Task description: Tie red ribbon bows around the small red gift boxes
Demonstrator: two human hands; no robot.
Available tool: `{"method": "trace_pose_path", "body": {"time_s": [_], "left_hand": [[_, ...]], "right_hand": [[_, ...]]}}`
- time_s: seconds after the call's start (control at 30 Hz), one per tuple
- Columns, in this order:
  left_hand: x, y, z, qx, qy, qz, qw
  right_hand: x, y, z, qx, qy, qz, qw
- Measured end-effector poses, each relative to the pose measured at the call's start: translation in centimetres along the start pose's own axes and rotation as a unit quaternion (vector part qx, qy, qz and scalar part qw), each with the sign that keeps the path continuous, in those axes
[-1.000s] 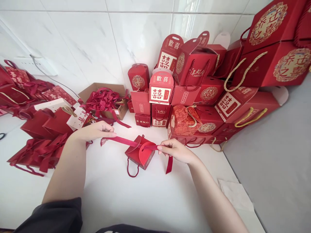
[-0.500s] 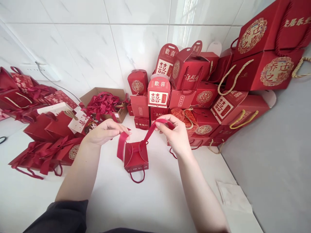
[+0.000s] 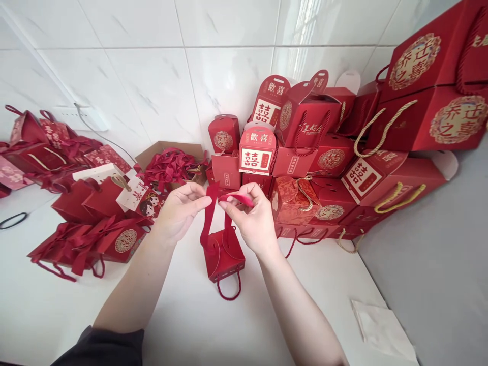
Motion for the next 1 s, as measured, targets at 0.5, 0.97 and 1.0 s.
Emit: {"method": "trace_pose_path", "body": {"time_s": [0.5,0.97,1.0], "left_hand": [[1.5,-0.6,-2.6,0.024,0.092,-0.048,0.994],[2.0,-0.3,-2.7,-0.085,0.04,0.012,0.995],[2.0,-0.2,-2.6,-0.086,0.032,0.018,0.996]], "right_hand": [[0.3,0.9,2.8,0.051,-0.047,0.061,0.996],[-0.2,0.1,2.4,-0.051,-0.002,0.018,0.999],[-0.2,0.1,2.3,-0.05,0.0,0.019,0.999]]}}
Point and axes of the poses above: each hand's wrist, its own x-axis towards the middle knuckle, its own y-axis out of the back of the hand, z = x × y, the point moved 10 cm from there along x, towards the middle knuckle, and after that the axes turned 14 degrees about y, right-handed, at the moved point
